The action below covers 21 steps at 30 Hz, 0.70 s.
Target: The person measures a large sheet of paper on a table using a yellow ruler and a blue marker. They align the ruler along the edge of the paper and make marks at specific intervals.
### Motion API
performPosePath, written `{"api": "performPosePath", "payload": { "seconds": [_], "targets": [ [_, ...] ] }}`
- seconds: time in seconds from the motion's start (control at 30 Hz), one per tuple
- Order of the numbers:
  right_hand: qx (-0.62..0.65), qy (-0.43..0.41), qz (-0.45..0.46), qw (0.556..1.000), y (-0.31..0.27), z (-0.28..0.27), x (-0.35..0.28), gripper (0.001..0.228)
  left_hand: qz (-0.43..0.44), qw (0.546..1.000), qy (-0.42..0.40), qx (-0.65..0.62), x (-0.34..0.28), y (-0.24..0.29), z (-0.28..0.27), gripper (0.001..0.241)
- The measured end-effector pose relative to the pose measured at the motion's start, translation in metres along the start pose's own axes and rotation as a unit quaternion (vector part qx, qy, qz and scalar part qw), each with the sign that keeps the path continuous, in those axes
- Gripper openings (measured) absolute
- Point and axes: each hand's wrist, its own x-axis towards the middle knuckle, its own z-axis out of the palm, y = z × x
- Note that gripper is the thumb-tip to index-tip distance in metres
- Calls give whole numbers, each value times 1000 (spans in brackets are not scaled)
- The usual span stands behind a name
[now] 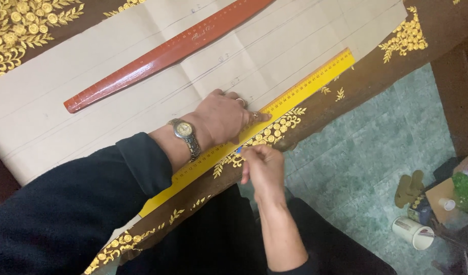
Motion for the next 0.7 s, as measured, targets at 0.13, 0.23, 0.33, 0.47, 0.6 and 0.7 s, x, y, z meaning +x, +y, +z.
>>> {"api": "performPosePath", "payload": {
  "seconds": [0.13,0.23,0.33,0.47,0.6,0.7],
  "targets": [
    [27,2,-3,1000,-3,-2,-8,11,3,1000,19,-4,-8,-1,-1,62],
    [6,10,-5,1000,-6,-11,-7,18,16,998,63,3,-13,-5,19,47],
    [24,40,-32,998,-11,-13,-6,15,13,991,130,12,-27,-10,43,39],
    [38,69,-32,996,-7,-13,-5,15,-23,976,193,-102,-74,-9,51,43],
    [43,71,-40,996,1,-10,-4,14,-85,972,181,-125,-109,-6,68,54],
    [54,69,-50,995,6,-8,-4,12,-98,972,181,-117,-123,-6,81,64]
  ]
}}
